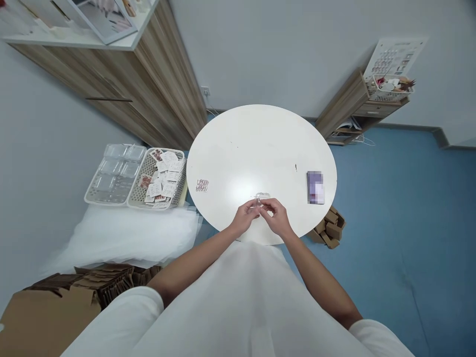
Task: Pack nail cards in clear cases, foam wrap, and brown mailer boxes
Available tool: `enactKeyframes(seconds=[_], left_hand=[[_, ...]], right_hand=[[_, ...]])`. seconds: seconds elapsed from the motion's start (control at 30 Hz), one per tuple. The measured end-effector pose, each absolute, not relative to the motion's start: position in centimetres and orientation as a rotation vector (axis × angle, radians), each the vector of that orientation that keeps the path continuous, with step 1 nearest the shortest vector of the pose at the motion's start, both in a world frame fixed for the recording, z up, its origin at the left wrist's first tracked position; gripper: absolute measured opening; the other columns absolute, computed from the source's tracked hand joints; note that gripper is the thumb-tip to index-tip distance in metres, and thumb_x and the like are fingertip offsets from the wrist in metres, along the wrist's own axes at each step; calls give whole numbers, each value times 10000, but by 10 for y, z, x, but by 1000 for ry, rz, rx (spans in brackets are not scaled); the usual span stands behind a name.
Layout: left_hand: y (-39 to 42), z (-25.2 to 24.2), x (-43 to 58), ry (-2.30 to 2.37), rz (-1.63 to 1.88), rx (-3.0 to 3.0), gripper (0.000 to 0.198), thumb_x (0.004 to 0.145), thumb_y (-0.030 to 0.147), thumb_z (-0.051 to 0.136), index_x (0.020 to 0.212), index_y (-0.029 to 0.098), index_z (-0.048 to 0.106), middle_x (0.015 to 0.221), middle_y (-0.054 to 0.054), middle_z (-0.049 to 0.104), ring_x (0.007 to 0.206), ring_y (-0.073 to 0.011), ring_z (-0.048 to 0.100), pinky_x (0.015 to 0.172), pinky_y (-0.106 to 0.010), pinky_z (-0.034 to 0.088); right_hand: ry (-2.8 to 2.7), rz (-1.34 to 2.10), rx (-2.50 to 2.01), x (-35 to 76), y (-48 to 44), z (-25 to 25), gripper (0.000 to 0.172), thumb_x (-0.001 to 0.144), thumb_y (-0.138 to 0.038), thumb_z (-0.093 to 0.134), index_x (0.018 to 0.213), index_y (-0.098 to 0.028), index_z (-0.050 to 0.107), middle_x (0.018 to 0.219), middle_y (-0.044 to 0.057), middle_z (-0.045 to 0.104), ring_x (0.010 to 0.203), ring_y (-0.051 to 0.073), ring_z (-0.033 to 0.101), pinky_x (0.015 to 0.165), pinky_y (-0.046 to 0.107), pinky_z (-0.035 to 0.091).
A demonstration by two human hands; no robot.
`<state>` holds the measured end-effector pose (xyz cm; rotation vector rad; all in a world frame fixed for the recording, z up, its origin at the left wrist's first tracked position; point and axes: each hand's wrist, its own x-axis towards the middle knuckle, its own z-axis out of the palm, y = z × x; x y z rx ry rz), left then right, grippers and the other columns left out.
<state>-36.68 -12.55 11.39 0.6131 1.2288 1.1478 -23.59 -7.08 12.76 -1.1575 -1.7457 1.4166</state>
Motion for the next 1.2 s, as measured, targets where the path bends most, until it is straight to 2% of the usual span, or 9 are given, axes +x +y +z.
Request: enactKeyframes(seconds=[0.13,0.23,0.33,0.43,0.5,0.6,0.83,1.07,1.2], left_hand=[[-123,102,-378,1203,1083,436,406,768,490,515,1002,164,579,1099,-119,570,914,-184,596,803,-337,462],[-121,99,-381,1186,1076,403,402,767,492,518,996,167,576,1105,-122,566,910,-174,594,792,-322,467],[-120,97,-384,1173,1091,391,387,781,478,508,1001,165,572,1106,-128,562,914,-182,593,785,-329,470],[-120,95,-388,1167,1111,394,381,802,450,494,1039,158,554,1101,-137,559,919,-192,593,789,-346,465],[-122,92,-391,1173,1101,442,393,817,442,470,1078,155,535,1097,-137,558,923,-192,592,802,-354,454],[-126,89,-399,1232,1059,625,440,826,431,454,1184,175,466,1118,-126,542,930,-182,587,827,-360,431],[-127,102,-420,1404,818,1324,1029,551,351,750,1372,309,132,1154,-65,502,879,-155,548,817,-334,417],[-117,112,-423,1400,816,1456,805,598,325,720,1297,273,325,911,-10,542,731,-106,511,766,-286,431],[-116,115,-426,1389,835,1405,784,580,315,730,1270,264,360,899,-5,524,761,-115,510,772,-285,434]], right_hand=[[-1827,1262,-1238,-234,-74,123,214,762,-349,525,924,-240,613,916,50,572,792,163,560,741,352,486],[-1948,1167,-1240,-232,-74,121,202,750,-335,544,916,-249,619,1038,63,547,937,191,539,809,367,461],[-1829,1043,-1395,-230,-70,121,328,719,-343,574,1029,-239,564,1185,92,466,1054,219,486,842,386,435],[-1587,1356,-1450,-228,-65,117,494,712,-358,573,1173,-249,432,1156,96,497,918,194,565,752,371,463],[-1449,1633,-1389,-227,-65,113,516,712,-357,572,1186,-254,398,1070,74,552,800,163,600,718,356,465],[-1310,1758,-1357,-227,-69,108,501,693,-349,596,1152,-253,421,992,48,578,751,149,609,724,349,454],[-1242,1768,-1346,-225,-73,108,470,683,-358,610,1114,-255,451,936,30,581,720,149,615,725,356,456],[-1414,1758,-1256,-225,-69,106,469,722,-387,572,1153,-258,441,986,44,569,679,130,608,713,359,476],[-1696,1612,-1135,-221,-67,106,653,658,-408,654,1242,-297,384,1256,97,428,847,175,586,754,376,483]])
